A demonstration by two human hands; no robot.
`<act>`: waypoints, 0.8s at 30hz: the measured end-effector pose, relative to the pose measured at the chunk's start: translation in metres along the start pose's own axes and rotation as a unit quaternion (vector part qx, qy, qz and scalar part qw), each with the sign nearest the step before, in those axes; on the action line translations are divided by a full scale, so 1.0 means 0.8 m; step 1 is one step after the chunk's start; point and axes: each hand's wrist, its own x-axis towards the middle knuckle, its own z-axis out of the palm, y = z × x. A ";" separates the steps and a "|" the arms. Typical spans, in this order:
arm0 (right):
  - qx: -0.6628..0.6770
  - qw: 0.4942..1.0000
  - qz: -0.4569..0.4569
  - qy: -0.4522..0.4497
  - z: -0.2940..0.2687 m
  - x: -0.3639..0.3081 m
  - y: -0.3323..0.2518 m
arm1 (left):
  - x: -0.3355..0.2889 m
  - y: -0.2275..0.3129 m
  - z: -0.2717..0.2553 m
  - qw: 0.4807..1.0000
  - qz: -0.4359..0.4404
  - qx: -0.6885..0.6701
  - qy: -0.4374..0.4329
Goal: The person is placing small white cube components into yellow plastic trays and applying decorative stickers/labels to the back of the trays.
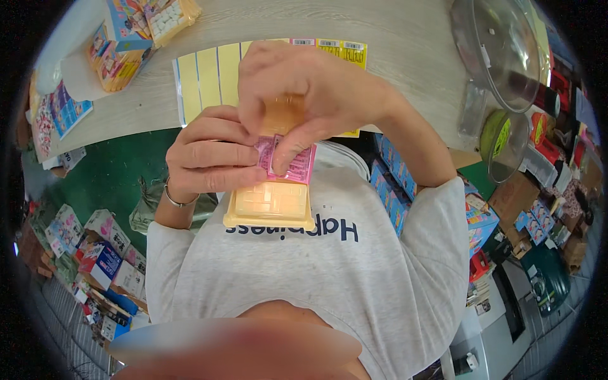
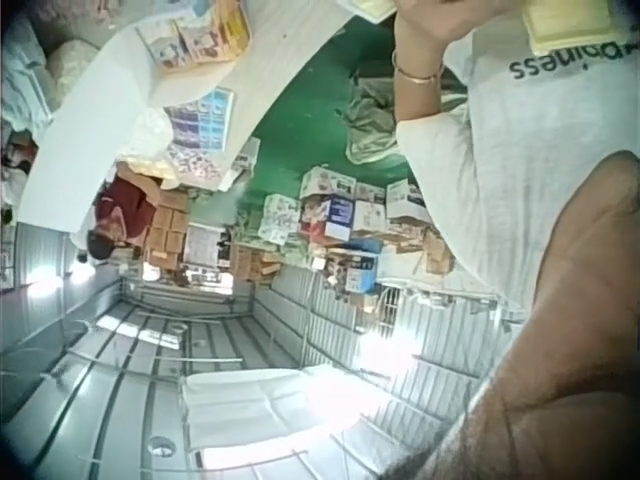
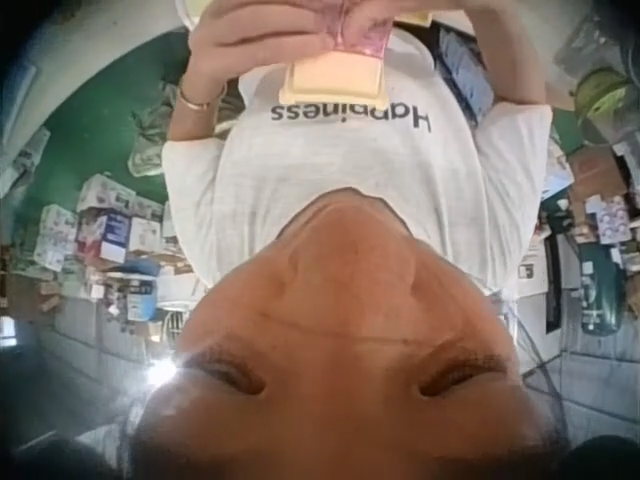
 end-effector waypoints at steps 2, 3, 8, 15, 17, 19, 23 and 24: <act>-0.009 0.993 0.079 0.085 0.004 -0.008 0.010 | 0.001 -0.002 0.000 1.000 0.013 0.009 0.014; -0.010 0.993 0.082 0.086 0.004 -0.018 0.016 | 0.005 -0.003 -0.002 1.000 0.006 0.006 -0.006; -0.054 0.970 -0.059 0.228 0.013 -0.043 -0.005 | -0.006 -0.003 -0.014 0.998 -0.034 0.040 -0.032; -0.320 0.929 0.016 0.185 0.043 -0.020 -0.004 | -0.017 -0.028 -0.009 0.969 -0.203 -0.076 0.122; -0.242 0.931 0.132 0.238 0.021 0.016 0.014 | -0.010 -0.033 -0.031 0.902 -0.415 -0.013 0.123; -0.061 0.904 0.279 0.320 -0.020 0.050 0.066 | -0.011 -0.089 -0.056 0.899 -0.278 -0.022 0.338; 0.095 0.904 0.241 0.340 -0.063 0.161 0.168 | -0.011 -0.116 -0.071 0.837 -0.349 0.238 0.348; 0.045 0.913 0.270 0.303 -0.069 0.182 0.201 | -0.020 -0.125 -0.061 0.812 -0.394 0.263 0.340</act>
